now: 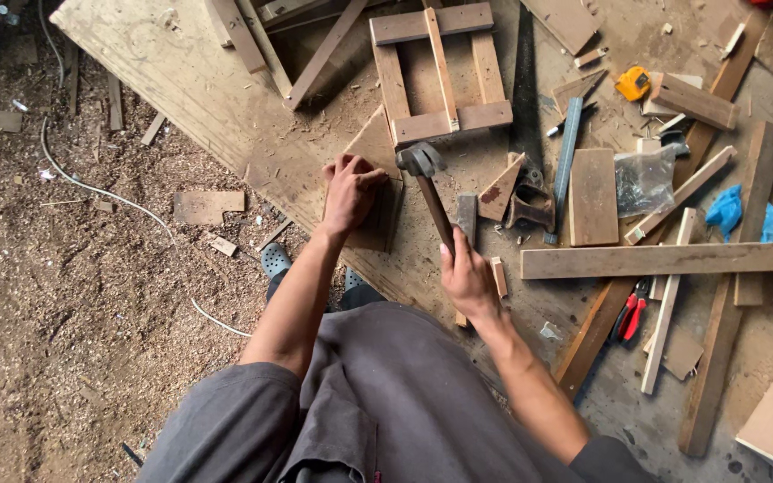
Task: The person uses a ruler and pencil to mark lines on a small triangular wooden piece, then uses a hammer to drive nails along the marked lines. The person handles the ruler, pencil, hammer, and nails while working on the wood piece.
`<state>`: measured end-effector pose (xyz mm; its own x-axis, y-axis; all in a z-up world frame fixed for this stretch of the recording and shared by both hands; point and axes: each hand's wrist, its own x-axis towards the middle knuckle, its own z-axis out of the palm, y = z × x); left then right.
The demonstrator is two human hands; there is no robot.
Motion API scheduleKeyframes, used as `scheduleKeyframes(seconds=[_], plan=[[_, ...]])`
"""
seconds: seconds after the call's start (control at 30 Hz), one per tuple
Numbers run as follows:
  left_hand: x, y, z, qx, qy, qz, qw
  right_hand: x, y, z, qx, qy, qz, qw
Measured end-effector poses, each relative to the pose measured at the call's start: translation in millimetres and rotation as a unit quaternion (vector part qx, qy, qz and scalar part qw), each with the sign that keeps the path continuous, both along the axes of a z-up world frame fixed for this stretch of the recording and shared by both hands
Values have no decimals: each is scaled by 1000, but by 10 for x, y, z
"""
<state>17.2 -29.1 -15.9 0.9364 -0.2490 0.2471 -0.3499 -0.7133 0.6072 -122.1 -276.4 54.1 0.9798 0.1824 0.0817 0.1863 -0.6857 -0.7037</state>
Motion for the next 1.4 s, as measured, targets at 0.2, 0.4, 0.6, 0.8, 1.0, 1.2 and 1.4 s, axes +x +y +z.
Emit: scheduleKeyframes(seconds=[0.2, 0.4, 0.6, 0.8, 1.0, 1.2, 1.4], plan=[[-5, 27, -184, 41, 9, -7, 999, 36, 116, 137, -45, 140, -5, 989], [7, 11, -139, 12, 30, -11, 999, -16, 206, 118, 8, 43, -34, 998], [51, 115, -46, -31, 22, -27, 999, 39, 243, 141, -41, 129, -49, 990], [-49, 182, -3, -72, 13, -42, 996, -77, 257, 170, -3, -27, -35, 999], [-77, 149, -52, -103, 39, -33, 993, -16, 451, 85, -41, 134, -32, 990], [-166, 194, 96, -5, 86, -12, 996, 12, 448, 666, 54, 197, -78, 976], [-273, -60, 370, 176, 157, 56, 970, 33, 41, 1016, 163, 364, -94, 912]])
